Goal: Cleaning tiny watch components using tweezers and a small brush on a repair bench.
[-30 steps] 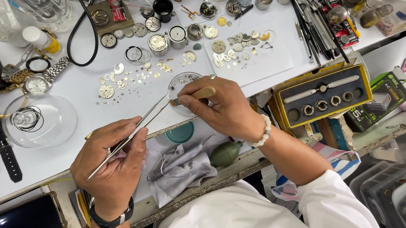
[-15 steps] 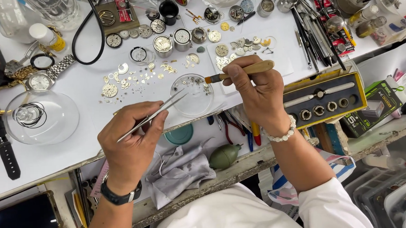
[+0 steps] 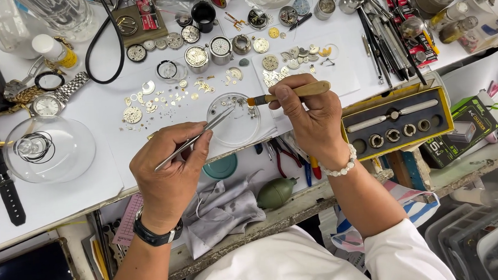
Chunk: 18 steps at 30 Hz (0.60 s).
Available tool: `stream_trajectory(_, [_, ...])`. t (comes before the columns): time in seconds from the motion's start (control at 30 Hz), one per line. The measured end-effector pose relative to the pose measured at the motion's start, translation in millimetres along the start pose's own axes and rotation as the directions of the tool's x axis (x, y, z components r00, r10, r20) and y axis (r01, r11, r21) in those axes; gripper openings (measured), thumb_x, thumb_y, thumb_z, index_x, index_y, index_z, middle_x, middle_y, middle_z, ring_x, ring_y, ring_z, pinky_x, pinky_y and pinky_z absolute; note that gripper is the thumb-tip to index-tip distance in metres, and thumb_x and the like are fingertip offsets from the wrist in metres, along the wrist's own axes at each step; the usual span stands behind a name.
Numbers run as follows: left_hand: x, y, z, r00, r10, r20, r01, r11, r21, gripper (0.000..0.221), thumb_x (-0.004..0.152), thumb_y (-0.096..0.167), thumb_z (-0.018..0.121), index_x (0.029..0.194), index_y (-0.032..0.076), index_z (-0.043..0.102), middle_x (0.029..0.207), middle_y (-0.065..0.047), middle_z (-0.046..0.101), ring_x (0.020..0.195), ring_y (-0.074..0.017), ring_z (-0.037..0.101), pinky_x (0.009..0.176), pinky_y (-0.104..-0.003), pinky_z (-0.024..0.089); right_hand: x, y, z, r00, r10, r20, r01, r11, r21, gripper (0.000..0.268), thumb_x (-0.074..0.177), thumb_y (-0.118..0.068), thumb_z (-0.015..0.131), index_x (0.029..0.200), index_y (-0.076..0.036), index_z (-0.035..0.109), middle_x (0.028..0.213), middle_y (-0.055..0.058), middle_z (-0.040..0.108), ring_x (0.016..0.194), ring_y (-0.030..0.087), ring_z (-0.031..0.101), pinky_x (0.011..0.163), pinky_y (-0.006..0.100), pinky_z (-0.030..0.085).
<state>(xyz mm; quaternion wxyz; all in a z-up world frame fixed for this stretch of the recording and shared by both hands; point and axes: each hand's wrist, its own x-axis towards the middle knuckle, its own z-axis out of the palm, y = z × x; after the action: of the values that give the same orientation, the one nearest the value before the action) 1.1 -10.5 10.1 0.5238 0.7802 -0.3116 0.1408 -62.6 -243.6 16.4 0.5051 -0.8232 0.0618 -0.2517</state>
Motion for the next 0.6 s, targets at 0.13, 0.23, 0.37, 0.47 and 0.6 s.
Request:
stream_trajectory(0.13, [0.2,2.4,-0.3,1.0,-0.006,0.006,0.006,1.0,-0.003,0.014,0.093,-0.002,0.083,0.102,0.001,0.073,0.099,-0.012,0.078,0.085,-0.0195,0.075,0.072,-0.028,0.06,-0.5,1.5,-1.2,1.0,-0.026,-0.01,0.027,0.999,0.031,0.027,0.109,-0.02,0.055,0.101,0.001,0.069,0.102,0.007,0.069,0.079,0.02,0.075,0.073,0.028,0.062])
stream_trajectory(0.23, [-0.4,2.3,-0.3,1.0,-0.011,0.002,0.011,1.0,-0.007,0.013,0.094,-0.001,0.083,0.102,0.001,0.073,0.1,-0.012,0.078,0.084,-0.0193,0.075,0.071,-0.027,0.06,-0.9,2.2,-1.8,1.0,-0.019,0.001,0.019,1.0,-0.013,0.029,0.11,-0.023,0.053,0.1,-0.001,0.069,0.103,0.006,0.068,0.078,0.019,0.075,0.072,0.028,0.061])
stream_trajectory(0.37, [-2.5,0.9,-2.1,1.0,0.026,-0.008,-0.026,0.999,0.03,0.016,0.093,-0.001,0.084,0.103,0.002,0.072,0.1,-0.011,0.078,0.084,-0.0189,0.074,0.071,-0.027,0.059,-1.4,3.8,-2.0,0.999,-0.047,-0.012,0.047,0.999,0.014,0.027,0.11,-0.02,0.054,0.1,0.001,0.069,0.104,0.008,0.068,0.078,0.021,0.075,0.072,0.029,0.062])
stream_trajectory(0.47, [-3.1,0.5,-1.4,1.0,0.025,-0.003,-0.025,0.999,0.03,0.015,0.093,0.0,0.084,0.103,0.002,0.072,0.1,-0.011,0.078,0.085,-0.019,0.075,0.071,-0.027,0.059,-1.2,3.2,-2.6,0.999,-0.044,-0.01,0.044,0.999,0.002,0.027,0.11,-0.021,0.054,0.101,0.0,0.07,0.104,0.008,0.069,0.078,0.02,0.076,0.072,0.028,0.061])
stream_trajectory(0.6, [0.9,-2.4,2.9,0.998,0.001,-0.066,-0.009,0.993,-0.116,0.013,0.09,0.0,0.086,0.095,0.001,0.074,0.09,-0.018,0.078,0.076,-0.0284,0.077,0.055,-0.029,0.057,-0.8,3.5,0.7,0.999,0.0,-0.052,0.006,0.994,0.106,0.02,0.11,-0.017,0.057,0.104,-0.005,0.071,0.086,0.013,0.072,0.083,0.019,0.073,0.074,0.029,0.057])
